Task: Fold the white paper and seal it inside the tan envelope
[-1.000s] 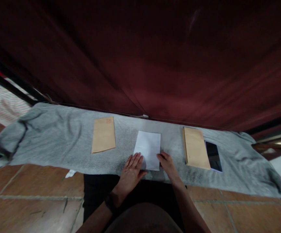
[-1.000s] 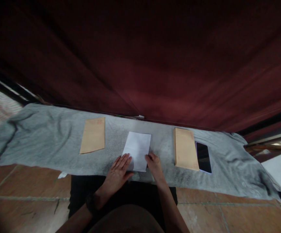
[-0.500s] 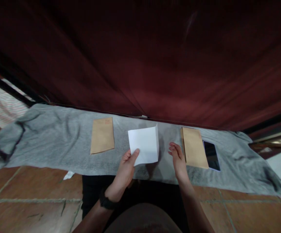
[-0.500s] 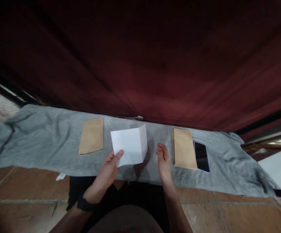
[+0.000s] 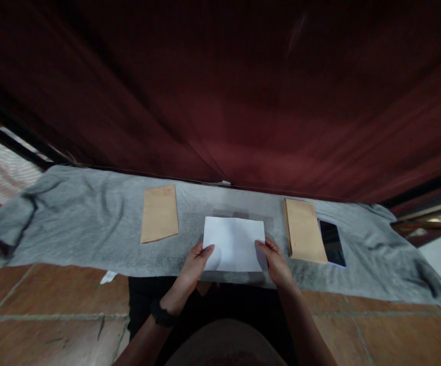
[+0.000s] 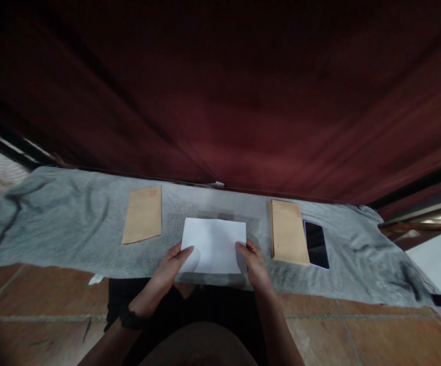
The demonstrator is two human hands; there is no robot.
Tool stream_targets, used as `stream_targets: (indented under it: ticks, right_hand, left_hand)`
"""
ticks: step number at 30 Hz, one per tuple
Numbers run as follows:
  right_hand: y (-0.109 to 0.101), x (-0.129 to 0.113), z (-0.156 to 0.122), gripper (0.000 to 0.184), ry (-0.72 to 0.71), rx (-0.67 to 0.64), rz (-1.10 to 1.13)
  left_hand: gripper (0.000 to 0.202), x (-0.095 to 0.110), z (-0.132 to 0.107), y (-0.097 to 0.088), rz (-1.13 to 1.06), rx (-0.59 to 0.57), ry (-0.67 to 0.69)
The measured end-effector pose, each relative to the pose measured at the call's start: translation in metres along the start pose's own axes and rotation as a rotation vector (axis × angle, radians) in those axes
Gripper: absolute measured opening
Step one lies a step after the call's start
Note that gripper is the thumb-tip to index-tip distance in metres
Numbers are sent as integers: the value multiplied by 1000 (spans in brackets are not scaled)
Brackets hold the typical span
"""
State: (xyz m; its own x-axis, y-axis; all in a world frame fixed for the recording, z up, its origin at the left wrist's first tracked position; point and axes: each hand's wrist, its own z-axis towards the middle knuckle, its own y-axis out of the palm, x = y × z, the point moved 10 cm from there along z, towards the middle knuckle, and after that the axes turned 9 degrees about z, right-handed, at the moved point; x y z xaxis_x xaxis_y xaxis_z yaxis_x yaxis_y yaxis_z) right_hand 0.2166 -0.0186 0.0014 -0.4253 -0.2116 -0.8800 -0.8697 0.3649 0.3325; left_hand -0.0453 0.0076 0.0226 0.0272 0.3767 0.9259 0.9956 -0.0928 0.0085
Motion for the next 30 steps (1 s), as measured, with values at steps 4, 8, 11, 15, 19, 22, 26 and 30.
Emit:
stream_targets:
  ticks: [4, 8, 11, 15, 19, 22, 26, 30]
  right_hand:
    - [-20, -11, 12, 42, -116, 82, -181]
    - [-22, -29, 18, 38, -276, 127, -536]
    - [-19, -33, 18, 35, -351, 172, -777]
    - [-13, -30, 15, 34, -402, 205, -959]
    - [-4, -42, 4, 41, -578, 296, -1094]
    - [18, -48, -6, 45, -757, 252, -1147]
    - [62, -23, -12, 47, -825, -32, -1263]
    - [79, 2, -14, 50, -799, -115, -1451]
  left_hand:
    - [22, 13, 14, -6, 422, 80, 157]
    - [16, 12, 21, -5, 805, 145, 125]
    - [24, 10, 23, -4, 1011, 173, 90]
    - [32, 8, 26, -4, 1153, 188, 79]
    - [42, 9, 26, -3, 1216, 199, 87]
    - [46, 10, 25, 0, 1285, 216, 108]
    - [48, 12, 23, 4, 1387, 243, 153]
    - [39, 22, 17, 7, 1460, 314, 320]
